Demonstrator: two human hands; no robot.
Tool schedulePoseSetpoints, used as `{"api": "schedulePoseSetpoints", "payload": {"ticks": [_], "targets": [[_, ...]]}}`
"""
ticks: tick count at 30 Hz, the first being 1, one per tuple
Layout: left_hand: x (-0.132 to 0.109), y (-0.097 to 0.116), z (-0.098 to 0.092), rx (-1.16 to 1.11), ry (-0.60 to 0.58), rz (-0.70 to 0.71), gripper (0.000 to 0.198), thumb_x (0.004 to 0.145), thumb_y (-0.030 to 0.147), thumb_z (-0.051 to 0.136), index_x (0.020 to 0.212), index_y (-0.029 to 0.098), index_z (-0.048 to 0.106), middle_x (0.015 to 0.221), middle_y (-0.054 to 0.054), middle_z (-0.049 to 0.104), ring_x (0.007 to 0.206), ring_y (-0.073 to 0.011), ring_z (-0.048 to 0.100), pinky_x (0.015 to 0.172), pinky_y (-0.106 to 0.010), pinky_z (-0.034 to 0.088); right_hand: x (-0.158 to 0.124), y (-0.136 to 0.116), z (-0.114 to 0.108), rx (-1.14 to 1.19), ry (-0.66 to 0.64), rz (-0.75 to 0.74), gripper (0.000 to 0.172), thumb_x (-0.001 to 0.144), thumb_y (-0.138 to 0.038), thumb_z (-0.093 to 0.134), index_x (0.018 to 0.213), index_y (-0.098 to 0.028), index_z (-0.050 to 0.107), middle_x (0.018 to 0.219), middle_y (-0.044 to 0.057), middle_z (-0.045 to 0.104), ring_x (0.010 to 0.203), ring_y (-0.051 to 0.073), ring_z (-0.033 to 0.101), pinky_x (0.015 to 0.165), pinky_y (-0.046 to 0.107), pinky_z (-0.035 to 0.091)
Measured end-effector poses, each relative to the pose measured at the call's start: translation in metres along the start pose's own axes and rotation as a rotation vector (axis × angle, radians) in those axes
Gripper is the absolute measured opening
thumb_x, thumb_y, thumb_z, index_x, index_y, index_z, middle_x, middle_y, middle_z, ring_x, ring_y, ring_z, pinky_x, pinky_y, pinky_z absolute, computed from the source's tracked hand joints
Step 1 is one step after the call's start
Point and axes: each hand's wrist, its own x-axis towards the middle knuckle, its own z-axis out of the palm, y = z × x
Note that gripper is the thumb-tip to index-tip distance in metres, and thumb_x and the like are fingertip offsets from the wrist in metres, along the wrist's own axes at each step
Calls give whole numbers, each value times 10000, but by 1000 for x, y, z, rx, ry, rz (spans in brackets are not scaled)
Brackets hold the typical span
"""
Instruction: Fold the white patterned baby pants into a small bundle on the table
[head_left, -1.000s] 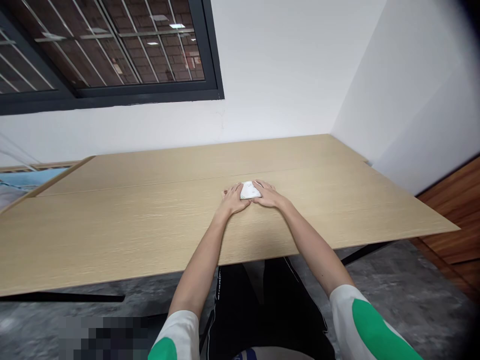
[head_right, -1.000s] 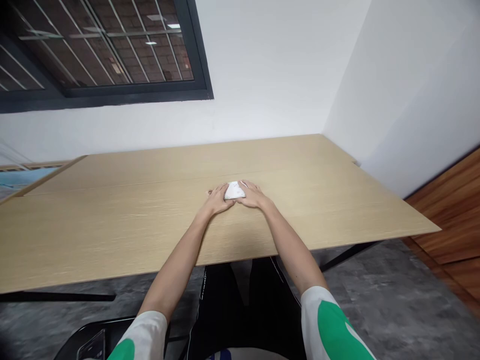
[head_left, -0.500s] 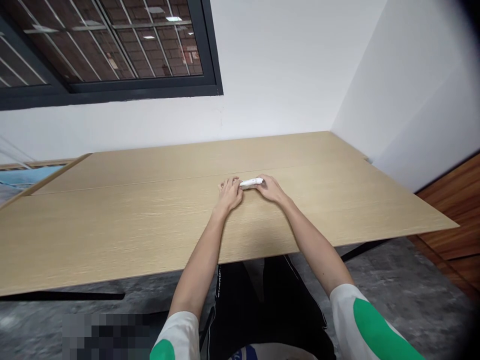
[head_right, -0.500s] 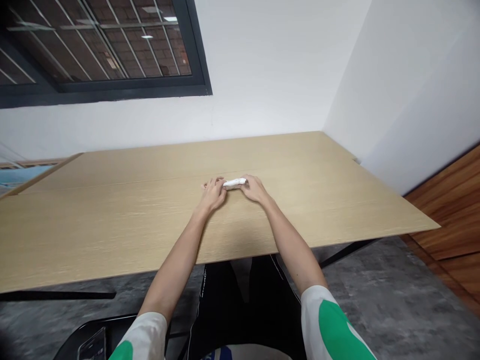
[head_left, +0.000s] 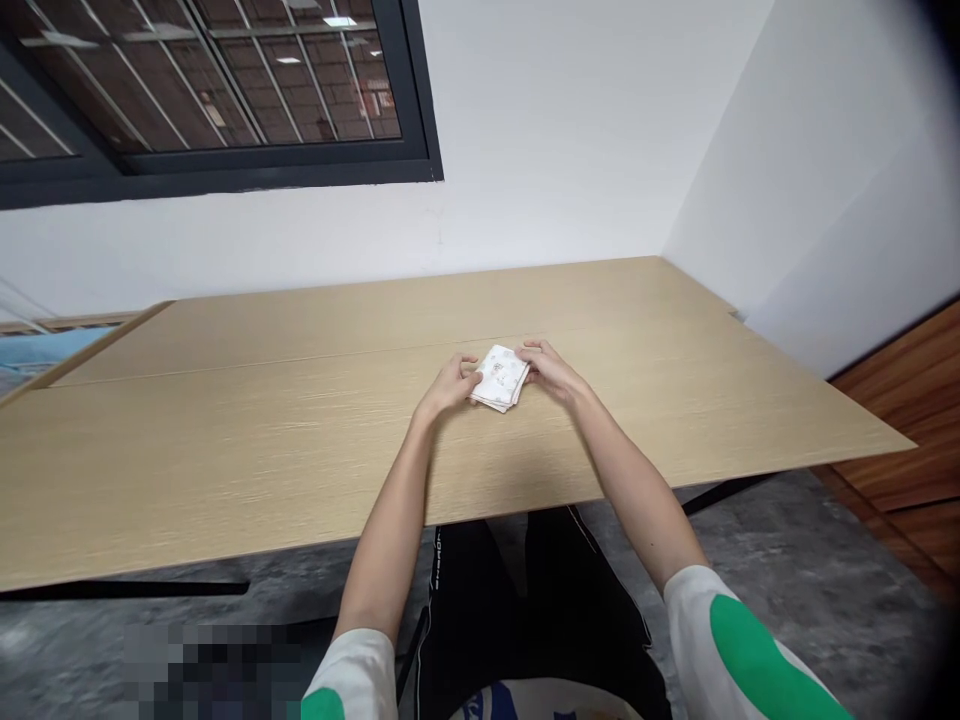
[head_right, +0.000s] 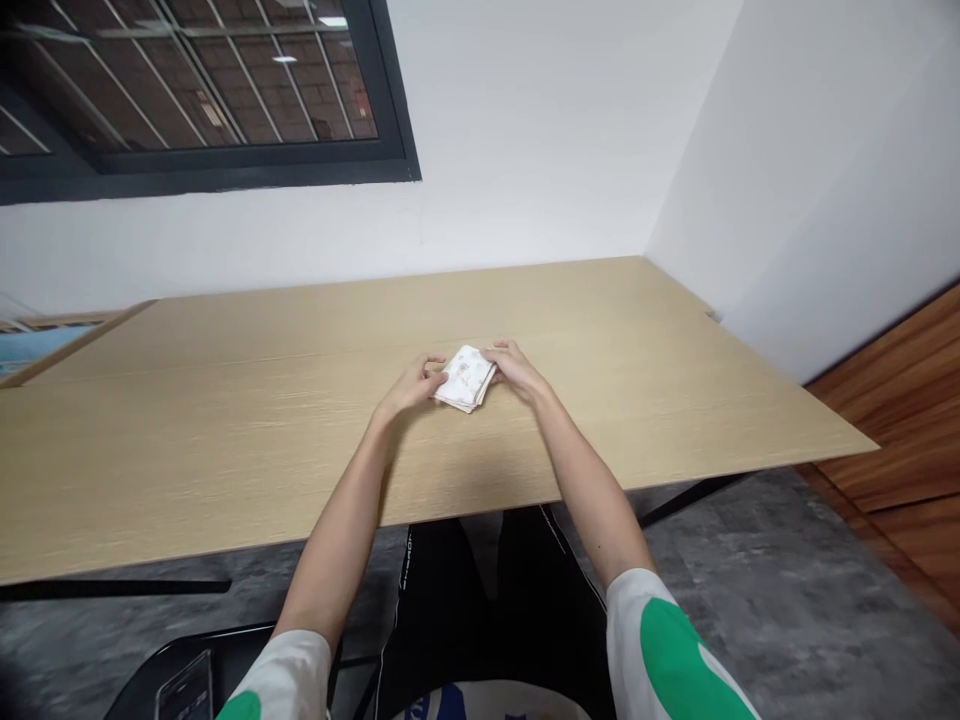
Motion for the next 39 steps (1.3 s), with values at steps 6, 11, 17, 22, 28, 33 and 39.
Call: {"api": "schedulePoseSetpoints", "payload": {"ticks": [6, 11, 17, 22, 28, 33, 39], "targets": [[-8, 0, -4, -2, -174, -80, 693, 855, 335, 737, 1414, 128, 384, 616, 32, 653, 520, -164, 618, 547, -255, 456, 3, 10, -3, -160, 4, -41, 665, 714, -152, 782, 1299, -227, 475, 1346, 134, 603, 1136, 237, 665, 990, 402, 576], [-7, -7, -8, 252, -98, -117, 809, 806, 463, 792, 1424, 117, 400, 662, 6, 692, 608, -200, 662, 615, -293, 478, 11, 20, 0, -364, 74, -266, 627, 835, -293, 717, 1414, -216, 487, 1523, 170, 480, 1307, 277, 584, 1098, 481, 511], [-5, -9, -7, 535, 30, -135, 928, 720, 731, 749, 1390, 139, 502, 1118, -153, 740, 1019, -311, 710, 809, -354, 515, -7, 14, 17, -752, -189, -778, 506, 1041, -491, 465, 1445, -220, 602, 1560, 113, 519, 1489, 268, 420, 1263, 503, 297], [-6, -6, 3, 658, 48, -87, 738, 730, 602, 766, 1304, 173, 589, 1297, -172, 695, 1194, -341, 655, 947, -383, 493, -16, 25, 31, -926, -514, -722, 632, 1090, -566, 246, 1567, -228, 486, 1631, 53, 425, 1548, 242, 333, 1294, 481, 238], [-4, -9, 6, 672, 62, -95, 869, 695, 651, 784, 1396, 188, 560, 1401, -180, 643, 1320, -354, 578, 1083, -418, 425, 4, 40, 21, -1137, -552, -575, 711, 1067, -626, 193, 1602, -220, 427, 1677, 31, 320, 1596, 261, 183, 1321, 496, 100], [-4, -9, 5, 696, 31, -123, 1022, 656, 808, 743, 1433, 178, 535, 1434, -204, 608, 1362, -375, 536, 1106, -427, 404, 22, 36, 8, -1047, -457, -494, 650, 1055, -618, 303, 1594, -279, 435, 1689, 11, 297, 1598, 256, 173, 1318, 518, 47], [-4, -9, 5, 680, 22, -83, 970, 655, 782, 767, 1408, 207, 557, 1429, -197, 607, 1369, -390, 517, 1116, -446, 373, 31, 38, -3, -923, -268, -485, 645, 1020, -627, 410, 1554, -273, 488, 1676, 48, 345, 1592, 257, 202, 1311, 514, 23]]}}
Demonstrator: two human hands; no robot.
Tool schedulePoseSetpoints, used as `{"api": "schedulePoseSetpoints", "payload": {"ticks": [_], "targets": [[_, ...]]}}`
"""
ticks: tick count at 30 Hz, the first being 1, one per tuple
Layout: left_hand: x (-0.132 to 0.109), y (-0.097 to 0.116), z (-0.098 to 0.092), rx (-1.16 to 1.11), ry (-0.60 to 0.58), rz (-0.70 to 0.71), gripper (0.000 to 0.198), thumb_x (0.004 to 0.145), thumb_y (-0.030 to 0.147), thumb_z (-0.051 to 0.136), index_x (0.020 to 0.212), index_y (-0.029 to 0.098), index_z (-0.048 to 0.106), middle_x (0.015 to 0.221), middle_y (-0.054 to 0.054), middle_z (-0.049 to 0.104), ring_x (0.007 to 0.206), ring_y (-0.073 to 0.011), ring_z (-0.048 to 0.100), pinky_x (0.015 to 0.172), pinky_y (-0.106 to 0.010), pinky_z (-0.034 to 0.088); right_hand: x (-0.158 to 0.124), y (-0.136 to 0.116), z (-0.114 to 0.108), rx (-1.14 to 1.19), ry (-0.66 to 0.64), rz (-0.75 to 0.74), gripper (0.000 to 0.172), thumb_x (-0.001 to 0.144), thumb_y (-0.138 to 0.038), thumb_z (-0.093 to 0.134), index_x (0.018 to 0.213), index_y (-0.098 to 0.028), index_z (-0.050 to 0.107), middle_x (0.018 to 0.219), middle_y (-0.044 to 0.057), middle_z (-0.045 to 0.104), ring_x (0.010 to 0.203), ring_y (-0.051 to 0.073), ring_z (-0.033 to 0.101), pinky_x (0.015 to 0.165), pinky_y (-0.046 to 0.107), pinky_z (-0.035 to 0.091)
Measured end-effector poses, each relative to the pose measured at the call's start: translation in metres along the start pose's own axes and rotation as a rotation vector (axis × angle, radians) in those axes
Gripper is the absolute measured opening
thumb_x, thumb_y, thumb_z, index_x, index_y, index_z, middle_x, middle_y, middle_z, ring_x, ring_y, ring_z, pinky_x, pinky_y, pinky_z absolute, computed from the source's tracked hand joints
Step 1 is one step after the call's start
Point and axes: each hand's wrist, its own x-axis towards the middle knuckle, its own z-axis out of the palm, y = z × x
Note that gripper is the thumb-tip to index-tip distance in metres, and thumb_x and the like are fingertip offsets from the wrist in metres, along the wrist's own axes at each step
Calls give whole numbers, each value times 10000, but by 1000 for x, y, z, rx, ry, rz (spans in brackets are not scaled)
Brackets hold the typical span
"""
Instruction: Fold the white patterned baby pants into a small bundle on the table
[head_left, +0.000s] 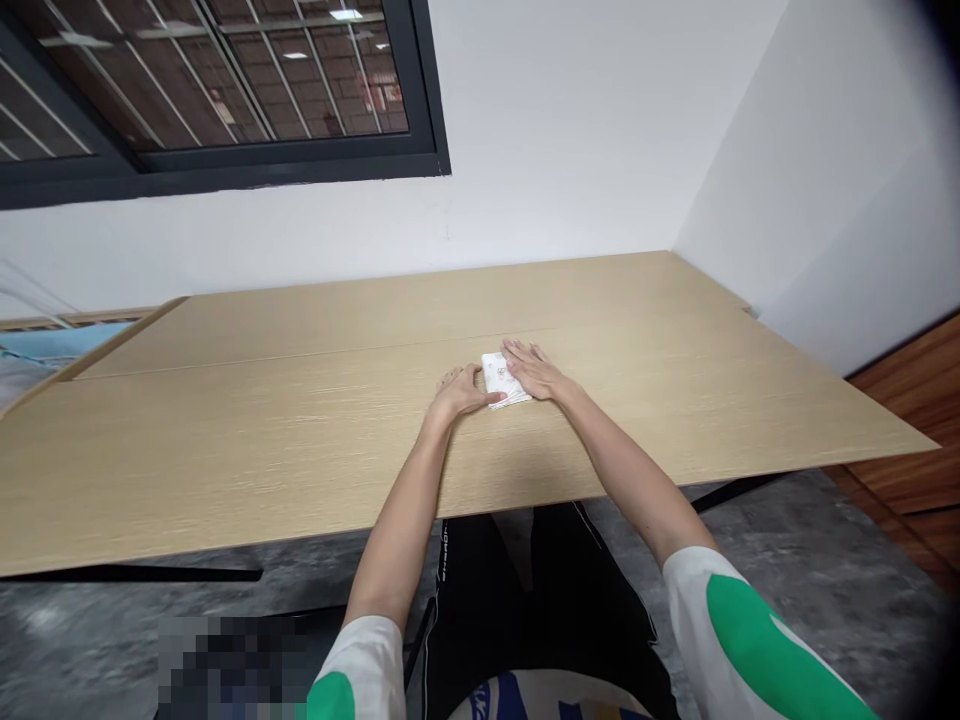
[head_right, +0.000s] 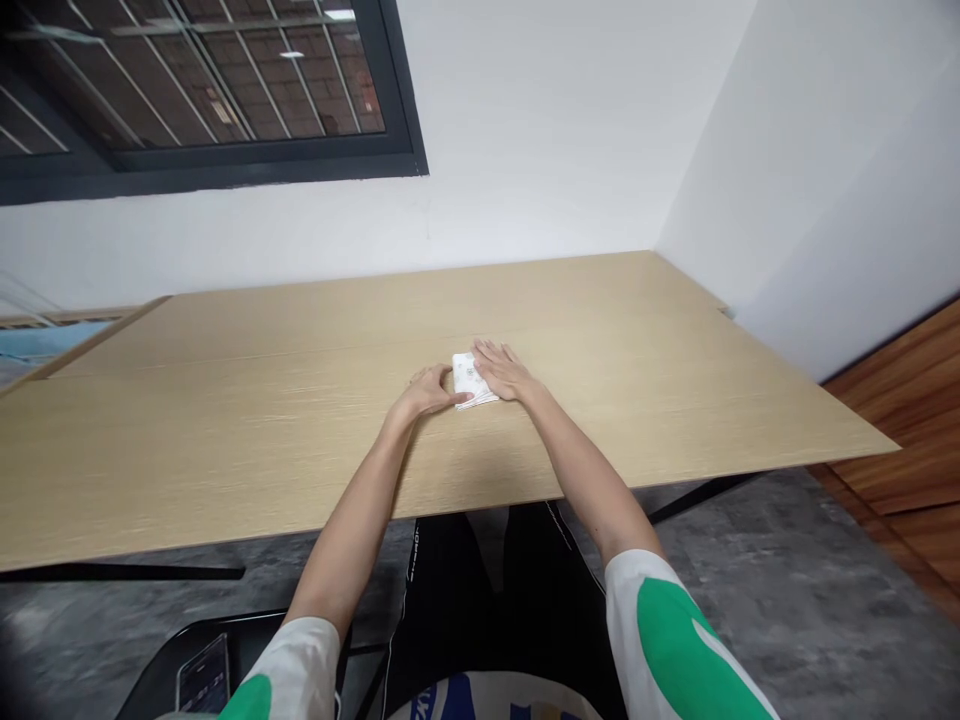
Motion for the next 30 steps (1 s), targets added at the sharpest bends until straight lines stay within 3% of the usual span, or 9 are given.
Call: {"api": "schedulePoseSetpoints", "payload": {"ticks": [5, 9, 13, 17, 20, 22, 26, 28, 30], "targets": [[1, 0, 3, -140, 55, -40, 715, 621, 672, 848, 1130, 211, 647, 1180, -142, 711, 1219, -361, 604, 1029, -406, 423, -8, 2, 2, -37, 172, 34, 700, 1044, -613, 292, 1610, -211, 377, 1676, 90, 354, 1580, 252, 240, 1305, 483, 111], [5, 1, 8, -304, 97, -34, 316, 794, 472, 751, 879, 207, 601, 883, -61, 687, 951, -269, 651, 860, -341, 466, -14, -3, -1, -120, 228, 6, 566, 1023, -501, 420, 1482, -185, 521, 1502, 153, 520, 1413, 292, 443, 1233, 474, 290], [5, 8, 14, -448, 96, 30, 173, 833, 304, 674, 905, 194, 562, 842, -17, 643, 817, -182, 598, 764, -281, 459, -22, -14, -6, -193, 293, 27, 399, 915, -410, 603, 1231, -168, 640, 1269, 169, 577, 1221, 324, 522, 1115, 489, 400], [-4, 32, 21, -615, -4, 157, 170, 844, 279, 652, 939, 177, 555, 825, 4, 611, 771, -141, 576, 732, -255, 469, -48, -31, -20, -185, 341, 151, 187, 851, -334, 633, 991, -212, 611, 1046, 104, 628, 1049, 301, 564, 1001, 478, 445], [-23, 61, 31, -719, -135, 259, 220, 853, 320, 684, 960, 166, 569, 818, 3, 622, 737, -127, 597, 703, -250, 485, -95, -48, -40, -61, 393, 242, 129, 849, -335, 610, 910, -238, 551, 843, 23, 609, 832, 240, 573, 831, 389, 481], [-41, 82, 41, -833, -268, 344, 293, 851, 378, 727, 978, 160, 580, 843, -16, 651, 739, -128, 622, 691, -255, 494, -139, -63, -56, 72, 447, 299, 198, 847, -407, 645, 889, -244, 540, 777, -5, 585, 742, 215, 561, 731, 345, 474], [-80, 117, 55, -1093, -738, 569, 436, 811, 491, 816, 1002, 153, 619, 978, -95, 726, 834, -164, 693, 753, -311, 535, -246, -99, -86, 487, 486, 457, 346, 766, -526, 774, 892, -244, 617, 849, 19, 649, 773, 220, 625, 672, 319, 501], [-93, 126, 56, -1089, -938, 628, 441, 823, 524, 806, 999, 156, 640, 996, -122, 751, 812, -172, 711, 784, -354, 553, -301, -116, -97, 595, 612, 593, 411, 688, -522, 850, 950, -265, 667, 871, 40, 675, 733, 232, 653, 622, 334, 514], [-99, 130, 53, -1074, -1030, 635, 437, 833, 534, 798, 1003, 157, 658, 981, -133, 764, 791, -174, 719, 802, -377, 563, -351, -127, -103, 674, 797, 736, 433, 629, -519, 882, 944, -300, 682, 795, 55, 658, 596, 225, 632, 512, 343, 485]]}}
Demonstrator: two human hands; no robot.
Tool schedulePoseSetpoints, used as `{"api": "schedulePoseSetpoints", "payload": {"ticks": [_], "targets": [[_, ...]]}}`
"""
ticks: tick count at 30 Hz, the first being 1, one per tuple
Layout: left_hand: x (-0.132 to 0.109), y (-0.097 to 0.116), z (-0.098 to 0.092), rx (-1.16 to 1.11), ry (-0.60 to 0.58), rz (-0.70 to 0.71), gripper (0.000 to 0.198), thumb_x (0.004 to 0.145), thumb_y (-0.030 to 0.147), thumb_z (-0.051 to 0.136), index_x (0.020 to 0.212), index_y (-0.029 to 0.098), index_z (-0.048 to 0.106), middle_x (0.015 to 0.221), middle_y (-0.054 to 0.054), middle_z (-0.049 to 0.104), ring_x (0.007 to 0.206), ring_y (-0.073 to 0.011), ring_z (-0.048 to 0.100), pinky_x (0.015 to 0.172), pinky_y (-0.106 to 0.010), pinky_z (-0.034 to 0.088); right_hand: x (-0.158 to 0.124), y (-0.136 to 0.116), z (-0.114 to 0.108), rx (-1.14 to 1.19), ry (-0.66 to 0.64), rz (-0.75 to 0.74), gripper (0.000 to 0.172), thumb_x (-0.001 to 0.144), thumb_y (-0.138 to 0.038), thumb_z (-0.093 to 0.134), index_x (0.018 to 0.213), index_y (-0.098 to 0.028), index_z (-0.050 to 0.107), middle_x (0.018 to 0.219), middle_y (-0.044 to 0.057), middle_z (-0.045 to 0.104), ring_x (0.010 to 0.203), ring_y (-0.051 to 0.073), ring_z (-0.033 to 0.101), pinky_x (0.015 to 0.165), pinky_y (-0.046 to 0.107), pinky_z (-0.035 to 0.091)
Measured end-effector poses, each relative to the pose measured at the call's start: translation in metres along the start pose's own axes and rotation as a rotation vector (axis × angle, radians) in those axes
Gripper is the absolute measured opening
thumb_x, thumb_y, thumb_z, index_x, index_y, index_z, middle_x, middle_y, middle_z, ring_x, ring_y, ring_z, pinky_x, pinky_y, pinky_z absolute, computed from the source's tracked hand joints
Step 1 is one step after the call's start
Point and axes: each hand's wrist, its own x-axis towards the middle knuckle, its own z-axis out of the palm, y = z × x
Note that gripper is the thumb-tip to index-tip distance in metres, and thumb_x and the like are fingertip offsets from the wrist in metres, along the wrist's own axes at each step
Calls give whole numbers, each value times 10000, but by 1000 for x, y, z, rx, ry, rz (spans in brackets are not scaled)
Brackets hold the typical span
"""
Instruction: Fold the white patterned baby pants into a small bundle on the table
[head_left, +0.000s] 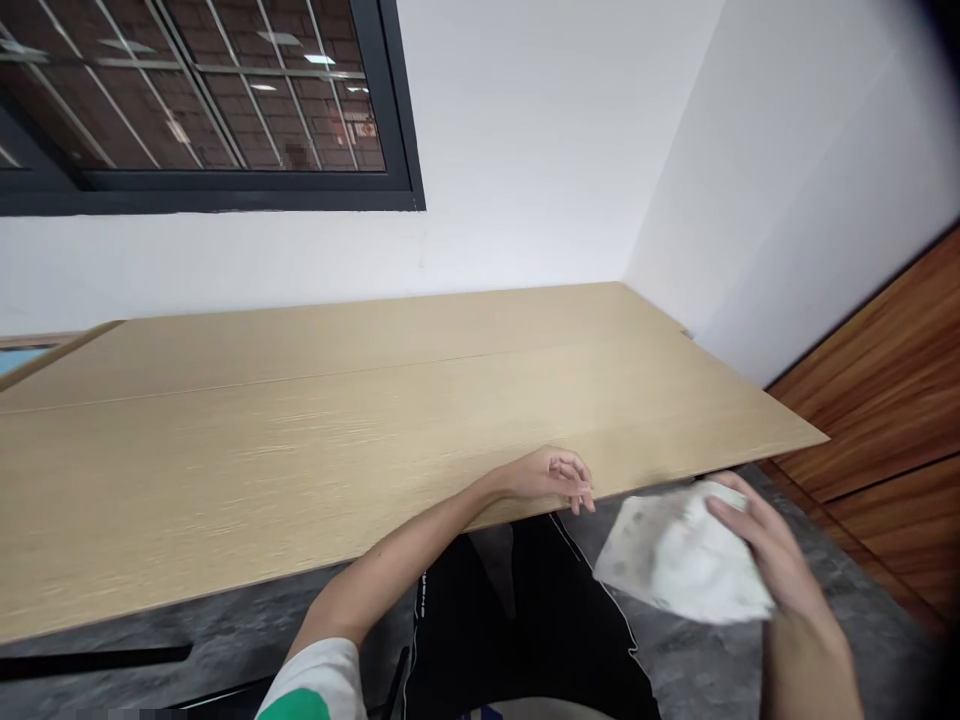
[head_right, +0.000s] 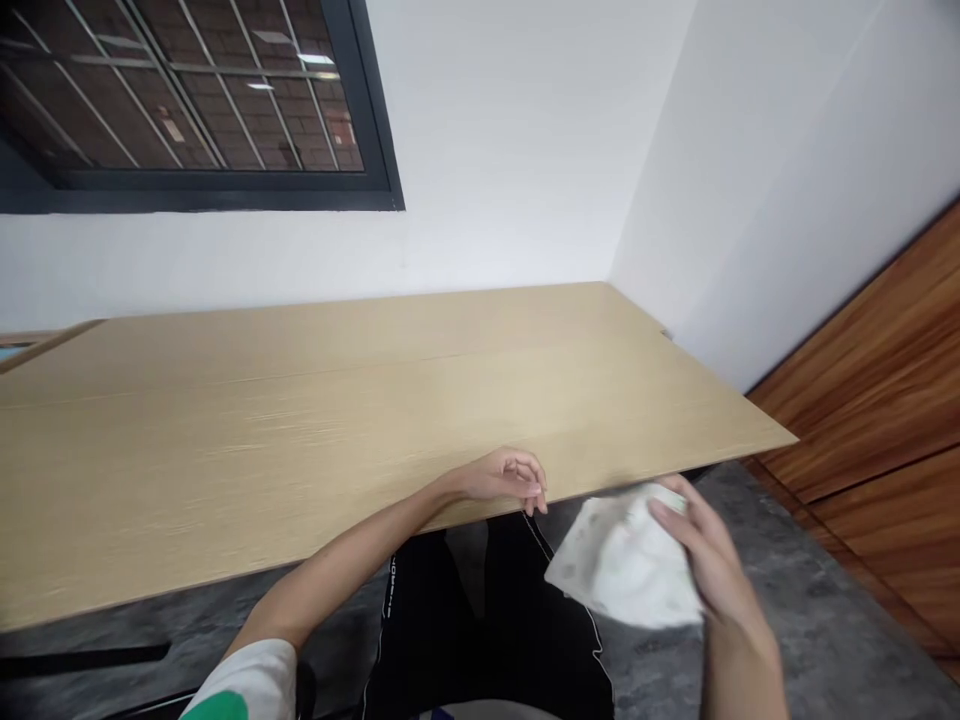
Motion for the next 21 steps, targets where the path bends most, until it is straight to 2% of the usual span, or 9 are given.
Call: {"api": "schedulePoseSetpoints", "payload": {"ticks": [2, 3, 4, 6, 9, 15, 18, 21], "targets": [[-2, 4, -1, -2, 21, -3, 442, 818, 523, 818, 1020, 155, 681, 966, -131, 769, 816, -179, 725, 824, -380, 568, -22, 6, -31, 58, 211, 20, 386, 640, -555, 848, 920, -338, 695, 741, 74, 631, 501, 211, 592, 422, 340, 426], [-4, 5, -3, 6, 43, 2, 445, 809, 517, 828, 1027, 152, 694, 959, -128, 770, 833, -182, 728, 833, -379, 570, -29, 9, -41, 62, 276, 44, 365, 636, -553, 845, 895, -345, 694, 729, 77, 626, 488, 213, 589, 406, 342, 419], [-5, 7, -5, 19, 64, 7, 447, 802, 512, 835, 1028, 149, 707, 955, -127, 771, 845, -185, 731, 843, -380, 572, -33, 12, -47, 55, 326, 68, 359, 630, -551, 847, 884, -348, 695, 723, 73, 627, 478, 213, 584, 391, 341, 411], [-7, 8, -9, 52, 95, 16, 453, 787, 510, 846, 1018, 138, 734, 955, -131, 775, 863, -194, 736, 869, -390, 577, -34, 17, -47, 23, 334, 133, 388, 601, -534, 874, 885, -336, 697, 723, 51, 638, 479, 213, 584, 384, 333, 423], [-8, 8, -10, 89, 98, 18, 464, 767, 524, 852, 1002, 134, 766, 969, -135, 784, 907, -219, 748, 912, -421, 585, -26, 24, -24, 0, 252, 160, 435, 603, -540, 893, 914, -306, 699, 720, 15, 649, 495, 200, 586, 395, 309, 448], [-7, 1, -6, 118, 27, 5, 458, 748, 525, 872, 1026, 174, 780, 1082, -129, 782, 1022, -221, 737, 982, -399, 566, -10, 48, 48, 89, 151, 62, 401, 700, -544, 846, 934, -296, 636, 721, -26, 684, 586, 226, 678, 473, 310, 535], [-6, -5, -6, 46, -25, -63, 568, 680, 506, 925, 1127, 205, 745, 1183, -116, 747, 1054, -211, 721, 955, -382, 573, -9, 62, 82, 174, 140, 14, 473, 706, -525, 860, 1018, -314, 575, 759, -40, 711, 640, 233, 717, 527, 322, 585], [-5, -10, -6, 31, -25, -158, 731, 538, 419, 1009, 1181, 234, 712, 1158, -84, 728, 1064, -205, 705, 955, -371, 562, -12, 72, 109, 250, 120, 11, 624, 680, -481, 907, 1134, -327, 508, 949, -1, 762, 810, 244, 763, 678, 356, 644]]}}
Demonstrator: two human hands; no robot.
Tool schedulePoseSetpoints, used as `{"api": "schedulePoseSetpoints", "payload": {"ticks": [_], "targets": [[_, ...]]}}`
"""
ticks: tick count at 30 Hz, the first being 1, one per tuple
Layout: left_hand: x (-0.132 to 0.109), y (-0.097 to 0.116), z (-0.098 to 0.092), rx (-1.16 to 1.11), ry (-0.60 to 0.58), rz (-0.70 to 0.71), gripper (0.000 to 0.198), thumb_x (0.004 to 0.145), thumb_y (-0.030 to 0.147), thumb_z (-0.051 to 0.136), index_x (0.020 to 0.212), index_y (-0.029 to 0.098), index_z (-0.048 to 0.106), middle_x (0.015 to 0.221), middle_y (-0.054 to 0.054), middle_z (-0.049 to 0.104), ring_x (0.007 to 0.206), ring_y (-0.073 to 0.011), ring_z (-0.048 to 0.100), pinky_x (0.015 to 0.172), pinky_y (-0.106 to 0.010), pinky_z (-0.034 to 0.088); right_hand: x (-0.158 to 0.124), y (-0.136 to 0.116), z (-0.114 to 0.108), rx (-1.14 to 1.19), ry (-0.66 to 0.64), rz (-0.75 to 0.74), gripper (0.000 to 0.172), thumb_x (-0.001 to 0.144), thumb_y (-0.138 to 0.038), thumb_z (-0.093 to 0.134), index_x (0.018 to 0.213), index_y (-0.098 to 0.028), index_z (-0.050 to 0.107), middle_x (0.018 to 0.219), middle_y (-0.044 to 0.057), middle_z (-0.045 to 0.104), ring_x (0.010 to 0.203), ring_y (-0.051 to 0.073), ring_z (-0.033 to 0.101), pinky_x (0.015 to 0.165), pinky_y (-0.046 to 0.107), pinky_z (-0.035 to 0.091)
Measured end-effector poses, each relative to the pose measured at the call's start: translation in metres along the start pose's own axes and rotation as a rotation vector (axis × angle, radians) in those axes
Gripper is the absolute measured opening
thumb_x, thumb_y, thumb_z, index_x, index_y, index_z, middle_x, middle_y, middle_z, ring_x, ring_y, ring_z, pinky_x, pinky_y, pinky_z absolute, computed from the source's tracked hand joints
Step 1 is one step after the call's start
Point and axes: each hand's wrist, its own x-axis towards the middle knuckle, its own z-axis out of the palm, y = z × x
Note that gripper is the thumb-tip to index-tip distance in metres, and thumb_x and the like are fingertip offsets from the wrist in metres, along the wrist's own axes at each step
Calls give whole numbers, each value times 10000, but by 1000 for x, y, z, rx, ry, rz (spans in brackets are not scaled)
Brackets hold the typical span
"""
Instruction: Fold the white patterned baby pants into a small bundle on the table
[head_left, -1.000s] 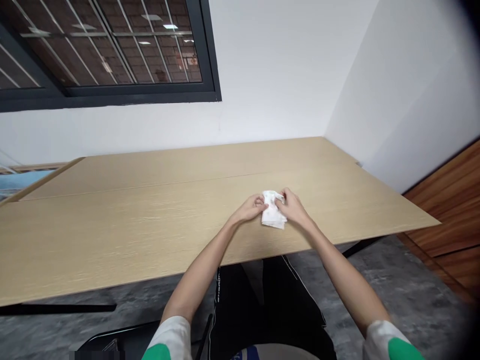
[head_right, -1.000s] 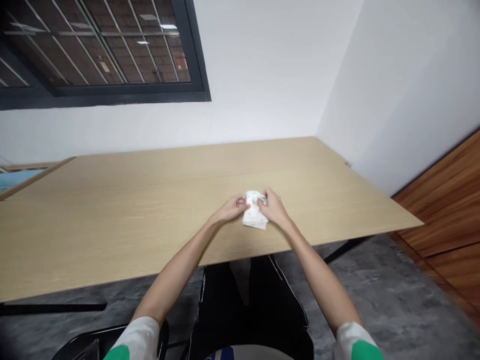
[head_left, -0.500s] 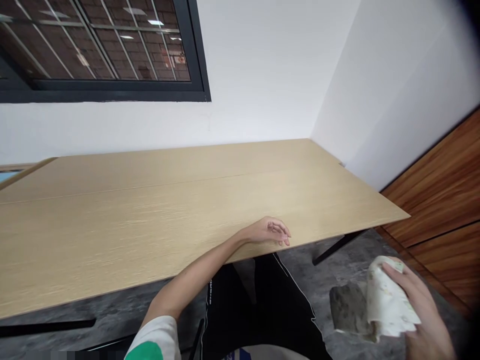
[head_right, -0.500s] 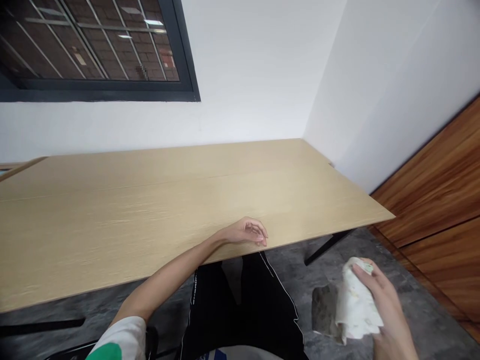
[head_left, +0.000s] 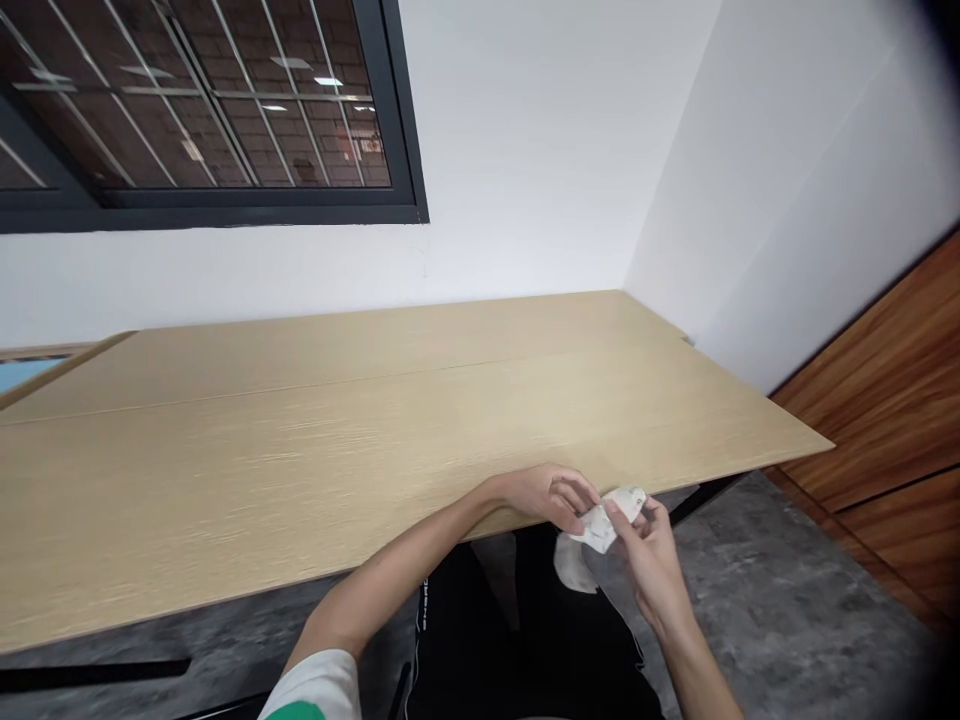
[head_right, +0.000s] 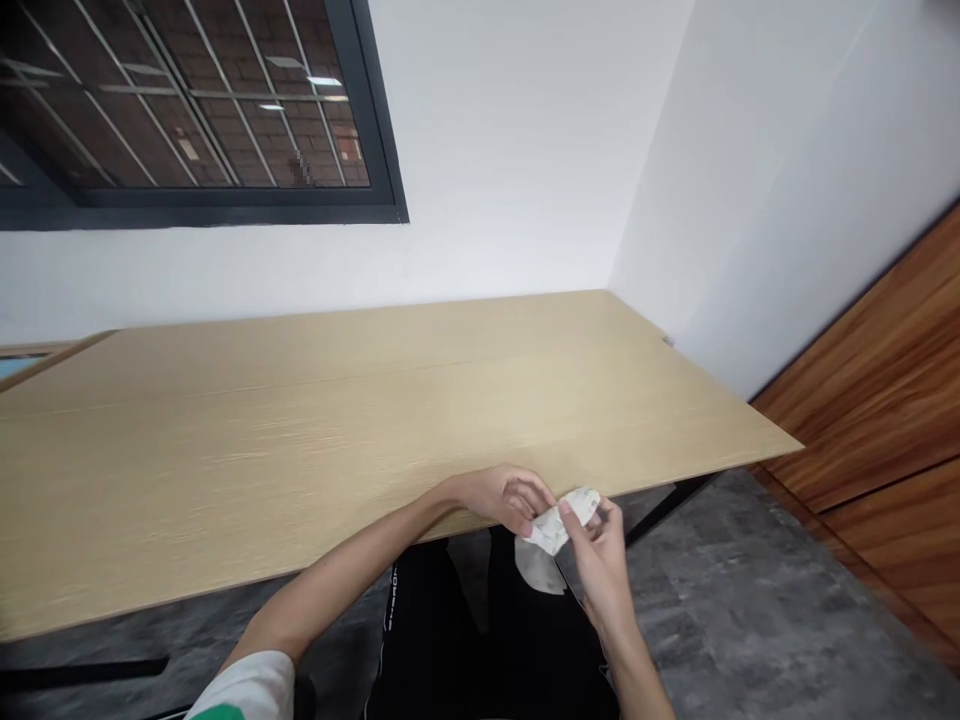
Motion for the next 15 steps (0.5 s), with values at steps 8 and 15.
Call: {"api": "schedulePoseSetpoints", "payload": {"ticks": [8, 15], "targets": [[6, -9, 2, -41, 137, 86, 714, 518, 386, 1015, 1117, 210, 668, 979, -47, 730, 884, -167, 703, 863, -354, 553, -16, -2, 21, -11, -152, -151, 805, 710, -391, 904, 1404, -373, 496, 1375, 58, 642, 1180, 270, 702, 1002, 436, 599], [9, -10, 1, 102, 193, 179, 550, 815, 581, 797, 1126, 132, 736, 862, -56, 715, 742, -118, 629, 694, -263, 476, -10, 7, 14, -150, -148, -254, 780, 809, -456, 805, 1517, -295, 518, 1487, 107, 594, 1313, 309, 619, 1092, 490, 527]]}}
